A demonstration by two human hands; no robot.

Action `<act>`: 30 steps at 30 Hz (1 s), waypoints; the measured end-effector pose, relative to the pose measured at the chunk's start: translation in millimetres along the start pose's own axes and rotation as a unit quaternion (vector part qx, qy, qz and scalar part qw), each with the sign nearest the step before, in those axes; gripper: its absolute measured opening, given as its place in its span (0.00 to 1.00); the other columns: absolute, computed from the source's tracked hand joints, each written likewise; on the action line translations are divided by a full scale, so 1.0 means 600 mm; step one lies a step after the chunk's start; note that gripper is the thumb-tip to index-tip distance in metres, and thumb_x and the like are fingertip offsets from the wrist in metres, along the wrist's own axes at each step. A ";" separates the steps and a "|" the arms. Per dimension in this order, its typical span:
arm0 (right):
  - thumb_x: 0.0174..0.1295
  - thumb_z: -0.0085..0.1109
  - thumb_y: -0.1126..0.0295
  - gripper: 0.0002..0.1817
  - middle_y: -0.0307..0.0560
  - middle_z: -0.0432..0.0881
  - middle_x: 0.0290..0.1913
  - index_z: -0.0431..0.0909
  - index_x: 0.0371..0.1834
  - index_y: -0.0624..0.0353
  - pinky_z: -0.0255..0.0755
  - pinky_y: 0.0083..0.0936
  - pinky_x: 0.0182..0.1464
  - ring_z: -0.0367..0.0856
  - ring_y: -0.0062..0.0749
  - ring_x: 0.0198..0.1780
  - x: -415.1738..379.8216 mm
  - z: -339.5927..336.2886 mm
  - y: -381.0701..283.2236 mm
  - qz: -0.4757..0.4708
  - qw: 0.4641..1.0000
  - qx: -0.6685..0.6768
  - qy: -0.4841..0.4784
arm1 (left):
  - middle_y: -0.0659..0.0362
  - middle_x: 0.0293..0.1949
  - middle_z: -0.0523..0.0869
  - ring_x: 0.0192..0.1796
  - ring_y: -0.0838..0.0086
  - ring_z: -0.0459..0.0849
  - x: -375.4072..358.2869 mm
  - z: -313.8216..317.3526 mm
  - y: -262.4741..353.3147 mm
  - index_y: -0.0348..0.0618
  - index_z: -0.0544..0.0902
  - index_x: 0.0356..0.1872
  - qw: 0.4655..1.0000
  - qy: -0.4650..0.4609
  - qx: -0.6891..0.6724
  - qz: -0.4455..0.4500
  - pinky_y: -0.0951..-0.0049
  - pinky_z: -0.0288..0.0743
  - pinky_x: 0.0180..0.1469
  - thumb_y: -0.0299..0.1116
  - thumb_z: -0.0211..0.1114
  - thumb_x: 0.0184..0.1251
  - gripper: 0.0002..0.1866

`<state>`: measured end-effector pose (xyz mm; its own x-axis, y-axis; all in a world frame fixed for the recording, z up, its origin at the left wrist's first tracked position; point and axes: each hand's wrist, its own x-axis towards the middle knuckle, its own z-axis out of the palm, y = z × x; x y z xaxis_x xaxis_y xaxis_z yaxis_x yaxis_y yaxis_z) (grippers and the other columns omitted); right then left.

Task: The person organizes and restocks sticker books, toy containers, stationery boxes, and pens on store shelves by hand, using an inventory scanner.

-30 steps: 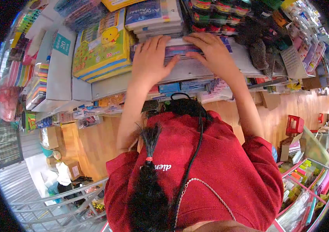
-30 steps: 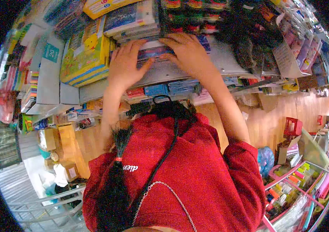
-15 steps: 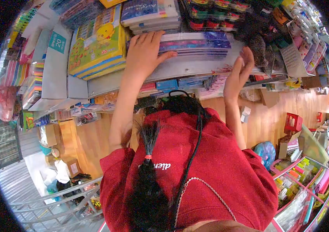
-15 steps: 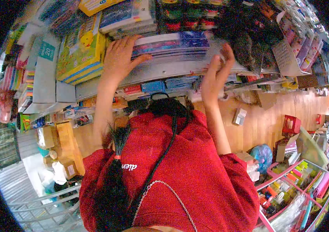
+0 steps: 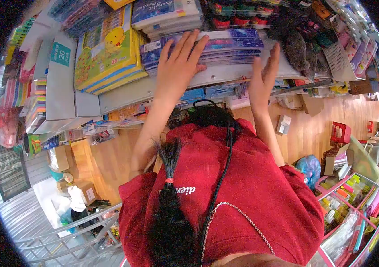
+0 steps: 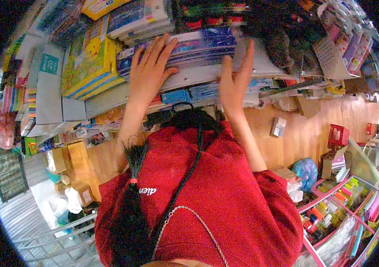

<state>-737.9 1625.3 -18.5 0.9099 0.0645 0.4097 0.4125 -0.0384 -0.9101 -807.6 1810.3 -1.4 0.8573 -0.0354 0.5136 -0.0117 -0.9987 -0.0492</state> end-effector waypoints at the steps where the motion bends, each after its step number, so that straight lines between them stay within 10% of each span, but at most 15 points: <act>1: 0.68 0.48 0.71 0.27 0.52 0.58 0.69 0.54 0.69 0.63 0.55 0.29 0.66 0.58 0.35 0.68 -0.003 -0.004 -0.004 0.000 1.000 0.016 0.005 | 0.64 0.66 0.69 0.67 0.71 0.67 0.000 -0.001 0.000 0.56 0.65 0.66 1.000 0.000 0.000 -0.001 0.60 0.58 0.66 0.47 0.69 0.44 0.42; 7: 0.66 0.51 0.66 0.14 0.45 0.83 0.33 0.82 0.37 0.66 0.73 0.24 0.43 0.80 0.26 0.38 0.025 -0.054 -0.013 0.061 0.964 -0.067 -0.250 | 0.64 0.66 0.69 0.66 0.71 0.68 0.001 -0.001 -0.004 0.56 0.66 0.66 1.000 0.000 -0.001 0.001 0.63 0.60 0.65 0.49 0.67 0.47 0.40; 10: 0.66 0.52 0.65 0.13 0.48 0.84 0.33 0.83 0.39 0.63 0.73 0.25 0.39 0.81 0.29 0.35 0.048 -0.042 -0.005 -0.087 0.921 -0.235 -0.297 | 0.64 0.66 0.69 0.66 0.72 0.68 0.001 0.003 -0.005 0.57 0.66 0.66 1.000 0.006 -0.001 0.003 0.62 0.59 0.65 0.51 0.66 0.48 0.39; 21: 0.61 0.54 0.62 0.12 0.59 0.82 0.33 0.83 0.36 0.58 0.73 0.44 0.40 0.80 0.55 0.36 0.044 -0.024 0.013 -0.105 0.936 -0.246 -0.230 | 0.63 0.64 0.71 0.65 0.72 0.69 0.004 -0.002 0.001 0.57 0.67 0.65 0.999 0.024 -0.018 0.010 0.63 0.59 0.65 0.47 0.68 0.50 0.37; 30: 0.60 0.56 0.67 0.10 0.56 0.82 0.34 0.83 0.38 0.60 0.72 0.38 0.42 0.80 0.51 0.37 0.032 -0.027 -0.001 -0.134 0.923 -0.291 -0.213 | 0.63 0.65 0.70 0.66 0.71 0.69 0.005 -0.004 0.002 0.57 0.67 0.65 1.000 0.011 -0.007 0.006 0.63 0.57 0.66 0.47 0.67 0.52 0.37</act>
<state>-720.0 1610.7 -9.1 0.7241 0.5309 0.4403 0.6858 -0.4863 -0.5415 -806.3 1808.9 2.0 0.8459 -0.0482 0.5312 -0.0297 -0.9986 -0.0433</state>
